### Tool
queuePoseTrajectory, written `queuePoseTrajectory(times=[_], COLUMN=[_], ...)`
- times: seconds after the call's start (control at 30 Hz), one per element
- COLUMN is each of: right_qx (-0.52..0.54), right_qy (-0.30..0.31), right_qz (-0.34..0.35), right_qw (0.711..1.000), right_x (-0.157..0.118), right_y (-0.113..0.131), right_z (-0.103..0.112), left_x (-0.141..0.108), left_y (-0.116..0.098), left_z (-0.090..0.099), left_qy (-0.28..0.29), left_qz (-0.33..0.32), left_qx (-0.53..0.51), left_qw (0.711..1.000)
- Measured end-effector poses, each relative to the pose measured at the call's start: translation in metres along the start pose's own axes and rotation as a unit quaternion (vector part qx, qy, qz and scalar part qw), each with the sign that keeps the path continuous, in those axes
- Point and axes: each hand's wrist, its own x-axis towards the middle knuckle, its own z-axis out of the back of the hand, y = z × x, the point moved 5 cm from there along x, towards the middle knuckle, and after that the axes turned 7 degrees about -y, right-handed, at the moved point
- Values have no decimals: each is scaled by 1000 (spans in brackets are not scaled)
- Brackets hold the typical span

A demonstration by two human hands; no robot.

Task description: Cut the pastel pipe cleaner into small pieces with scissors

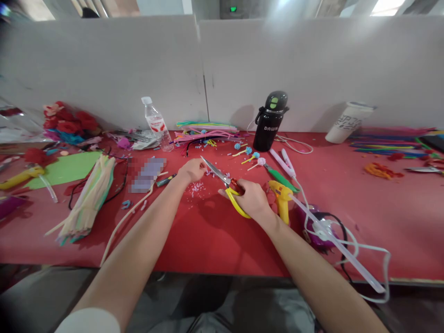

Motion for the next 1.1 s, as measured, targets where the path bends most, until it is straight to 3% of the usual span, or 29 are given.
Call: queuePoseTrajectory(times=[0.27, 0.57, 0.67, 0.77, 0.9, 0.97, 1.1], right_qx=[2, -2, -13, -12, -10, -4, 19], right_qy=[4, 9, 9, 13, 24, 26, 30], right_qz=[-2, 3, 7, 3, 3, 5, 12], right_qw=[1000, 1000, 1000, 1000, 1000, 1000, 999], right_x=[0, -1, -1, -2, -3, -4, -7], right_y=[-1, -2, -1, -1, -1, 1, 8], right_z=[-1, -2, -3, -4, -6, -6, -5], left_x=[6, -5, -25, -47, -70, -75, -81], left_y=[1, 15, 19, 16, 14, 14, 11], left_z=[-11, 11, 23, 36, 46, 47, 46], left_qy=[-1, -69, -65, -50, -64, -73, -83], left_qz=[21, 21, 40, 32, 23, 24, 12], left_qx=[-14, -109, -255, -415, -517, -520, -472], left_qw=[1000, 991, 964, 908, 853, 851, 878])
